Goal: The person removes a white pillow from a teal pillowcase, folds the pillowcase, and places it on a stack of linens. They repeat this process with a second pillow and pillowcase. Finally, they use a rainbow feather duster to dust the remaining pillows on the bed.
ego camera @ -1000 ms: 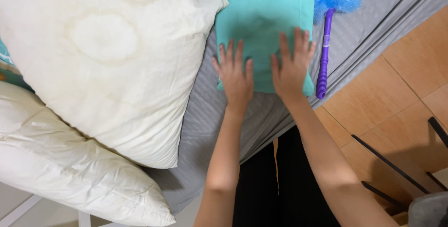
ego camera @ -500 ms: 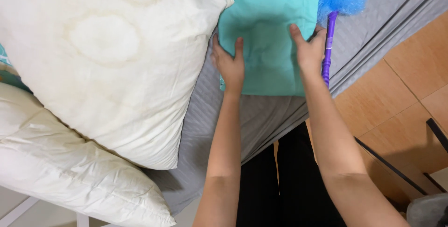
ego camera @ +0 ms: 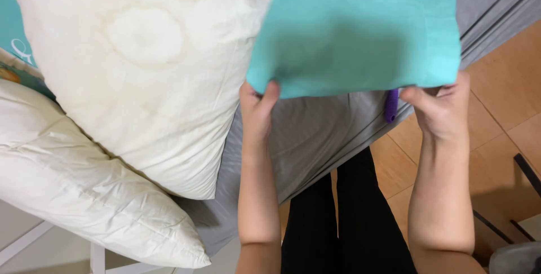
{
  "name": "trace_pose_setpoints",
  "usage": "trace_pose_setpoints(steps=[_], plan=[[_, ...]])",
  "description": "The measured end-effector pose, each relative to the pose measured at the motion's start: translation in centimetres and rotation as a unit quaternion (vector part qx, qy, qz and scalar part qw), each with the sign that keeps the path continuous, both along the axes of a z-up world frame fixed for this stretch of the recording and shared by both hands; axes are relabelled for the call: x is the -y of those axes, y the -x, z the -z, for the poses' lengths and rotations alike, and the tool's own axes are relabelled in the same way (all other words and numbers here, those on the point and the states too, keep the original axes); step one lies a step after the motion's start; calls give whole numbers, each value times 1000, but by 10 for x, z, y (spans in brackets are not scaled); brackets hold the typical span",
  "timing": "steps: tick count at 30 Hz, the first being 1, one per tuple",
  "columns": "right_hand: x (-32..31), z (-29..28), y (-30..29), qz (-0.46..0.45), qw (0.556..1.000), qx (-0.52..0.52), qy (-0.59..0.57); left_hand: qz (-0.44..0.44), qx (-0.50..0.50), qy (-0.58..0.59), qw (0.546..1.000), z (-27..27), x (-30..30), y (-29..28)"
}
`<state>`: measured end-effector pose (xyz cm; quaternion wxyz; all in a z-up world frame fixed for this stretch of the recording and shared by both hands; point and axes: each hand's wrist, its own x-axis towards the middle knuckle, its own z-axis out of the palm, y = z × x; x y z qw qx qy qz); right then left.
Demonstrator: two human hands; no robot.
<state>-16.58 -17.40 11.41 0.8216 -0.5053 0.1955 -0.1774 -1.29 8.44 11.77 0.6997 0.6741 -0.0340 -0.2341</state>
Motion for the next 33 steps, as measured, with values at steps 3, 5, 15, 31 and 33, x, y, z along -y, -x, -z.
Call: trace_pose_setpoints(steps=[3, 5, 15, 31, 33], plan=[[-15, -11, -5, 3, 996, 84, 13, -96, 33, 28, 994, -30, 0, 22], [-32, 53, 17, 35, 998, -46, 9, -136, 58, -93, 985, 22, -30, 60], [-93, 155, 21, 126, 867, -280, 393, -161, 139, -416, 884, 144, -79, 108], [-90, 101, 156, 183, 938, -294, -2, 70, -88, -131, 985, 32, 4, 133], [-98, 75, 187, 247, 949, -195, 15, 108, -59, -167, 978, 47, 0, 156]])
